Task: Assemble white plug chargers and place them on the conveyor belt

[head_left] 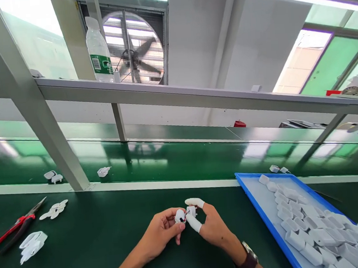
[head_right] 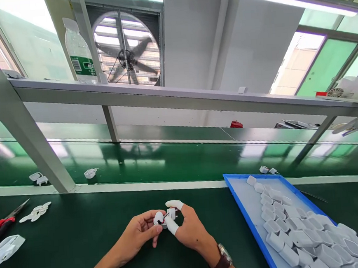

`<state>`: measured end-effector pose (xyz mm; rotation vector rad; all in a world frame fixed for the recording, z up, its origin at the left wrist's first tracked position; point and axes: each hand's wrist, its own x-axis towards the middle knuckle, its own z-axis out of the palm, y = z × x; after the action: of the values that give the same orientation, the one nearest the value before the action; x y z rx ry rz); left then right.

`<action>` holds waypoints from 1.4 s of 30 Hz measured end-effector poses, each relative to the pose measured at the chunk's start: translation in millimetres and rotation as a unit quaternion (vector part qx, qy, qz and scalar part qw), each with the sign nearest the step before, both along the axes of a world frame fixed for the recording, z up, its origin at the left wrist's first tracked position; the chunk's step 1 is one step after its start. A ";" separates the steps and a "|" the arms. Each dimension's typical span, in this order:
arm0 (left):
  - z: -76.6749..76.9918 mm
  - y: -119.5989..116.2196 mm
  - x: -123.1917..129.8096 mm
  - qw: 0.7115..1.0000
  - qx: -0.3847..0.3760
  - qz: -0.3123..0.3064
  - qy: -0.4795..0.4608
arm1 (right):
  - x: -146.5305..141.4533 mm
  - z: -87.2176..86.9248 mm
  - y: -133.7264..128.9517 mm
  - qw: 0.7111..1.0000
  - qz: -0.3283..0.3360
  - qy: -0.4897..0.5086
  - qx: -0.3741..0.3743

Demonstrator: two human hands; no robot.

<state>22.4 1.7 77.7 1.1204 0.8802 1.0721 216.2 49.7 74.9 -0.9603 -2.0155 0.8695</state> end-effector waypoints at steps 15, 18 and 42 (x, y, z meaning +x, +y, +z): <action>-9.1 -6.7 0.9 0.999 -0.034 -0.012 0.012 | 13.0 5.2 -7.0 0.982 0.156 0.070 -0.085; -15.0 -3.4 -2.6 0.985 0.050 0.088 0.138 | 12.7 -1.6 -2.1 0.987 0.092 0.109 -0.077; 1.9 -3.1 -3.3 0.973 -0.095 0.049 -0.205 | 10.2 -3.4 -7.1 0.955 0.048 0.120 0.265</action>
<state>19.1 -1.4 79.6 0.6679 0.6950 1.2178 226.3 42.6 71.5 -0.4346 -1.9439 0.4249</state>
